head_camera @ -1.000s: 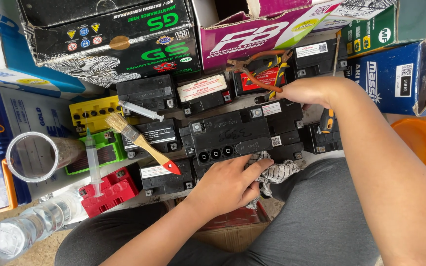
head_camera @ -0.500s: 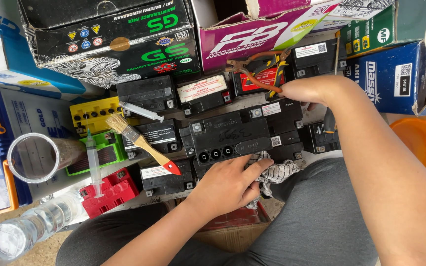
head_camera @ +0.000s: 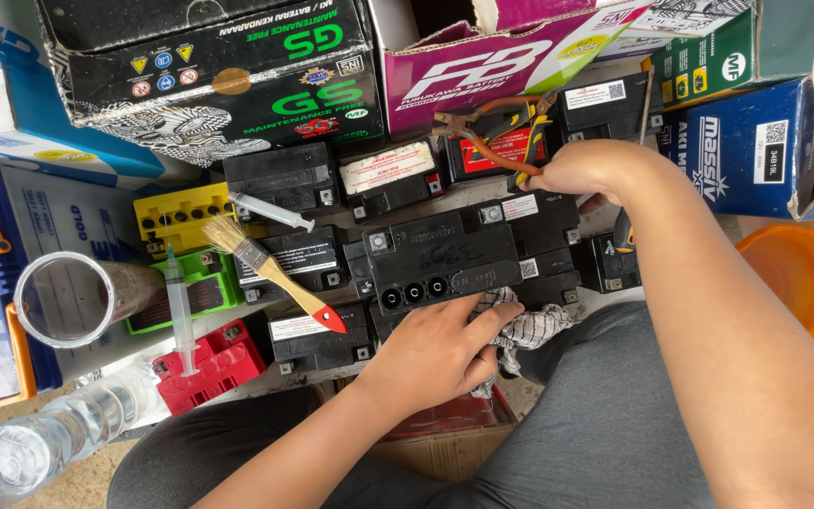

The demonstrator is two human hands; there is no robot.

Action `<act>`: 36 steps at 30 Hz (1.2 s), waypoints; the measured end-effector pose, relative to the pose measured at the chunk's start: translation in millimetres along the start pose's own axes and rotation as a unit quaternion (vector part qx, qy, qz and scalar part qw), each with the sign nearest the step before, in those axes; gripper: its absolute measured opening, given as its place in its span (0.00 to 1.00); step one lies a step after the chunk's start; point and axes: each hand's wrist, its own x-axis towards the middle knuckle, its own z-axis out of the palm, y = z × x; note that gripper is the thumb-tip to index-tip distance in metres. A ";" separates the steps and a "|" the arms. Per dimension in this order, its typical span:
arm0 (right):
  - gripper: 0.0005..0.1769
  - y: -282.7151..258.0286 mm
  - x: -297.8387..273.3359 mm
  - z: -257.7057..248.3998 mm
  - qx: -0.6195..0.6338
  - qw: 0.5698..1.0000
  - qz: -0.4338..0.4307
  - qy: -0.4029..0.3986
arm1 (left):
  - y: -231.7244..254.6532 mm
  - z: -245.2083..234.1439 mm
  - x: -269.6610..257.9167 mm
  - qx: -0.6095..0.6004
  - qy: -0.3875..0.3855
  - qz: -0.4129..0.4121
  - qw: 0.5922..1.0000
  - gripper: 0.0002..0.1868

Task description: Cleaning and inspecting battery components using a cloth and a brush

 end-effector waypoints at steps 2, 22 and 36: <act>0.42 -1.0 1.2 1.4 0.021 1.000 0.008 0.013 | 0.0 -0.4 0.1 0.000 0.004 0.001 1.000 0.24; 0.33 30.5 33.3 12.8 -0.006 0.978 -0.050 0.201 | 3.3 -0.3 -1.1 0.040 0.046 0.028 0.998 0.23; 0.14 51.3 -125.0 4.0 0.080 0.951 -0.082 0.287 | 48.9 -58.4 7.8 -0.087 0.103 0.089 0.987 0.09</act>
